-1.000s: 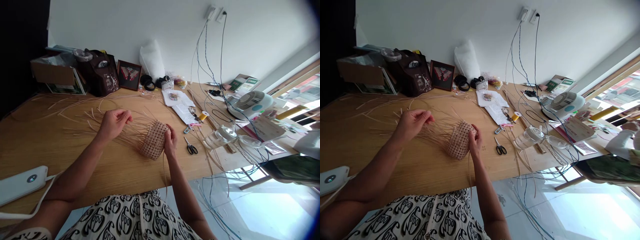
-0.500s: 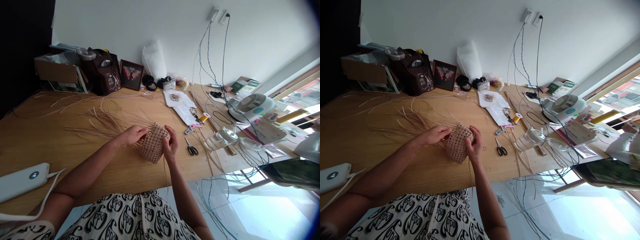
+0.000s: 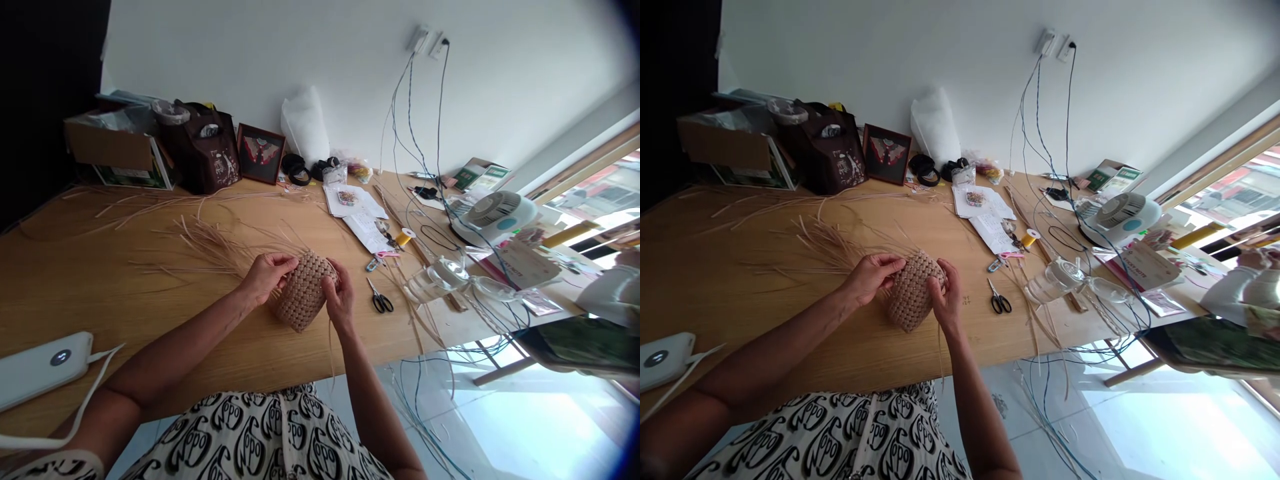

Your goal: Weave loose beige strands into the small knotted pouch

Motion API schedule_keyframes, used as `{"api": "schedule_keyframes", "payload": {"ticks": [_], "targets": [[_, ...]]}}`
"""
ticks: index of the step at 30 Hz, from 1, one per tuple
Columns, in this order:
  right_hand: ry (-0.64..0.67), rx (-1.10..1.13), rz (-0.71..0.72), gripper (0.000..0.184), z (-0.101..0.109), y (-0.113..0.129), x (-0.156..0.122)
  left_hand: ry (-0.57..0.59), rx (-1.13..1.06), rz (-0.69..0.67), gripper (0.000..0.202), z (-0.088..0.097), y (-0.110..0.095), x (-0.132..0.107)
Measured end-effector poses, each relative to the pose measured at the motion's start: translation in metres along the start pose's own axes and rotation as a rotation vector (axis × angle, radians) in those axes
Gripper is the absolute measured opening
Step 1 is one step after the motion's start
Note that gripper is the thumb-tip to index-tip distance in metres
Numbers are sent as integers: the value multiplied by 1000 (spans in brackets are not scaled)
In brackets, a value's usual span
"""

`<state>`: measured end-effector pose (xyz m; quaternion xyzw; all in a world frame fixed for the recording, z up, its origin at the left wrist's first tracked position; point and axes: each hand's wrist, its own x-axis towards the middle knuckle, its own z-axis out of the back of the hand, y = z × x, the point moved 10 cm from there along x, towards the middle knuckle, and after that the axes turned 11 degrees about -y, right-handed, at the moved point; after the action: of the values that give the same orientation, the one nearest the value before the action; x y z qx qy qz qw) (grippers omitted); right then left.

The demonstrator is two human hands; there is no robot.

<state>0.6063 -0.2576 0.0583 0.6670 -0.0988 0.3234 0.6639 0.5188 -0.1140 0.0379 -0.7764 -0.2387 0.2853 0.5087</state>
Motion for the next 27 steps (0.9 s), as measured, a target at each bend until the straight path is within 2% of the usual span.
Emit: {"api": "schedule_keyframes", "payload": {"ticks": [3,6,11,16,21,24,27], "targets": [[72,-79,45,32,4,13,11,-25,38,-28,29,3,0,2],[111,-275,202,23,9,41,27,20,51,-15,29,0,0,3],[278,-564,506,22,-5,80,39,107,44,58,31,-4,4,3],[377,-777,652,24,-16,94,46,87,63,17,26,-4,1,2],[555,-908,655,24,-35,95,43,40,95,-41,20,-3,-4,0],[650,-891,581,21,-42,96,39,39,111,-54,18,-3,-5,-1],[678,-824,489,23,-45,97,38,39,120,-55,17,-2,-6,-1]]}}
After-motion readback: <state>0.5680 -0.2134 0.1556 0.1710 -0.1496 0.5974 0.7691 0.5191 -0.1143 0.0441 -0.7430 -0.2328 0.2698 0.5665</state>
